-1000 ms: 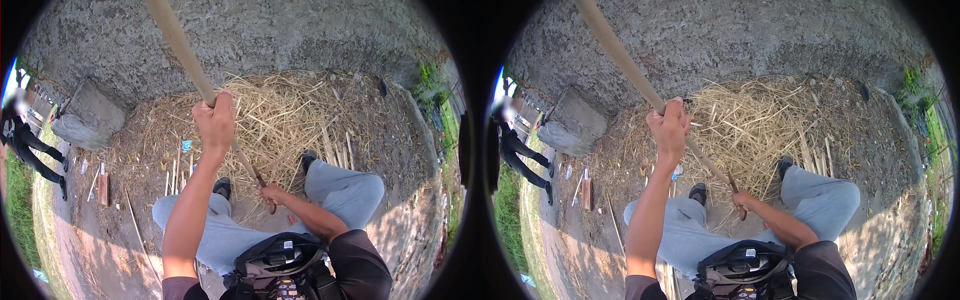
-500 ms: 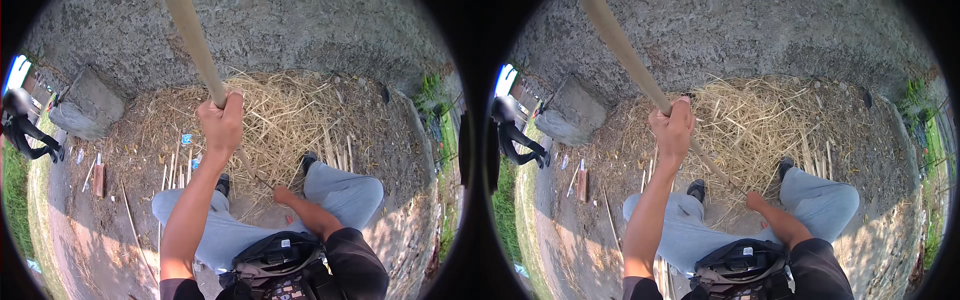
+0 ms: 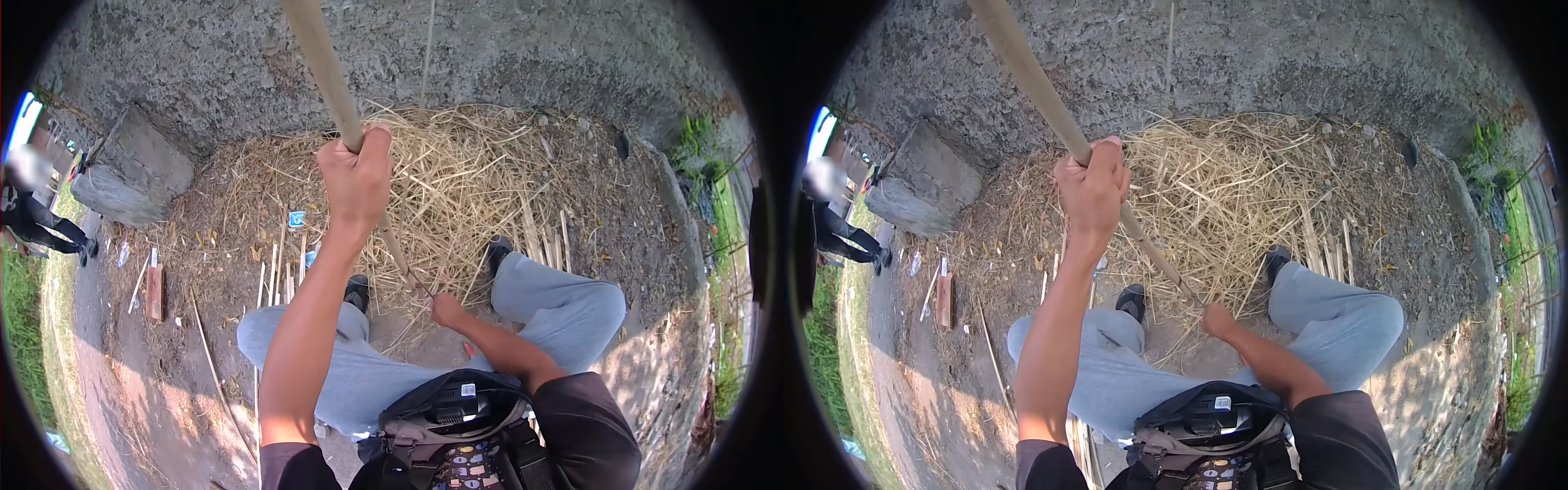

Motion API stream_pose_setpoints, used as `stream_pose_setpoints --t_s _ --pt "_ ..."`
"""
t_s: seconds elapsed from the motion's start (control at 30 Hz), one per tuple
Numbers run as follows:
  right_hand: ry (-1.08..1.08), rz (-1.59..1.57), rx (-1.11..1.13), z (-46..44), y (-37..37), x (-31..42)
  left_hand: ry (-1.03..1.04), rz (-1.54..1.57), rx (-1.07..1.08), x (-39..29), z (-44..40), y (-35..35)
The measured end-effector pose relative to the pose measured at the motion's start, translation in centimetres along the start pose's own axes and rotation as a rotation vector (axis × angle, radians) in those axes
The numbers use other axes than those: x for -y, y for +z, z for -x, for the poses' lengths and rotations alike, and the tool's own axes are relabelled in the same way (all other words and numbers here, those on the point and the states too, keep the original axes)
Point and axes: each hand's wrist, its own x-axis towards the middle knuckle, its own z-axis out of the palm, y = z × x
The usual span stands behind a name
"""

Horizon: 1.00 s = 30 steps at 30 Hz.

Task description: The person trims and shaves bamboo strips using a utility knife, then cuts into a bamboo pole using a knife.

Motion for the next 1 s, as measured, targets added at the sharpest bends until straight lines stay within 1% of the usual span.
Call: stream_pose_setpoints --t_s 0.03,0.07,0.1,0.13,0.17,0.2,0.27,0.3,0.37,0.4,0.47,0.5,0.53,0.6,0.63,0.67,0.73,0.77,0.8,0.83,0.87,0.9,0.93,0.97,1.0 --pt "-0.022 0.117 0.052 0.6 4.2 -4.6 -0.016 0.022 0.012 -0.2 0.1 0.1" --pt "-0.053 0.228 0.095 0.3 6.5 -7.4 0.011 0.016 0.011 -0.1 0.4 0.2" --pt "-0.07 0.225 0.069 -1.1 6.1 -7.3 0.058 -0.073 0.043 0.5 0.8 0.6" --pt "-0.182 0.214 0.049 -2.0 4.7 -7.1 0.105 -0.153 0.059 0.2 0.8 1.2" --pt "-0.292 0.208 0.053 -2.0 3.7 -7.3 0.117 -0.151 0.038 0.0 0.9 1.4" --pt "-0.298 0.211 0.062 -1.5 3.8 -7.0 0.095 -0.143 0.049 0.1 1.3 1.7" --pt "0.328 -0.335 0.503 -1.6 0.7 -3.0 0.093 -0.135 0.084 -0.3 1.1 2.1" --pt "0.327 -0.329 0.495 -2.0 0.2 -2.5 0.075 -0.144 0.1 -0.2 1.1 2.1" --pt "0.482 -1.06 0.482 -1.7 0.7 -2.0 0.037 -0.152 0.113 0.0 1.6 2.3" --pt "0.489 -1.072 0.486 -1.5 1.2 -1.6 0.033 -0.13 0.137 0.1 1.8 2.2" --pt "0.56 -1.112 0.36 -1.4 -2.0 0.7 0.034 -0.108 0.171 -0.2 1.7 2.2" --pt "0.425 -0.88 0.271 -0.1 -5.6 3.3 0.025 -0.112 0.164 -0.3 1.9 2.0" --pt "0.429 -0.879 0.269 0.1 -6.7 4.3 0.016 -0.113 0.153 -0.5 2.1 1.8" --pt "0.031 -0.326 -0.171 0.4 -8.1 5.3 0.002 -0.081 0.151 -1.4 2.5 1.5" --pt "0.049 -0.323 -0.16 1.1 -9.8 6.8 -0.009 -0.055 0.15 -1.6 2.6 1.3" --pt "0.055 -0.327 -0.158 0.8 -8.2 5.7 -0.016 -0.055 0.152 -1.5 2.7 1.0" --pt "0.007 -0.185 -0.222 0.5 -0.3 2.0 -0.001 -0.025 0.138 -1.5 3.3 0.7" --pt "-0.06 0.04 -0.043 -0.8 8.6 -4.9 0.006 -0.025 0.14 -1.6 3.9 0.8" --pt "-0.163 0.248 0.119 -1.7 16.2 -10.7 -0.052 -0.012 0.12 -1.7 4.1 0.7" --pt "-0.075 0.187 0.05 -0.9 13.0 -10.2 -0.099 -0.009 0.1 -2.1 3.8 0.5" --pt "0.008 0.118 -0.024 0.2 8.8 -8.8 -0.061 -0.032 0.109 -2.7 3.1 0.4" --pt "-0.01 0.119 -0.034 -1.1 6.2 -7.7 -0.011 -0.064 0.106 -2.7 3.1 0.5" --pt "-0.09 0.173 0.113 -1.3 4.5 -8.0 0.008 -0.083 0.088 -2.2 4.1 0.4" --pt "-0.162 0.213 0.264 -0.1 4.2 -7.6 -0.021 -0.086 0.084 -1.8 3.9 -0.5" --pt "-0.16 0.214 0.258 -0.3 5.0 -7.6 -0.017 -0.085 0.089 -1.8 3.8 -0.6"
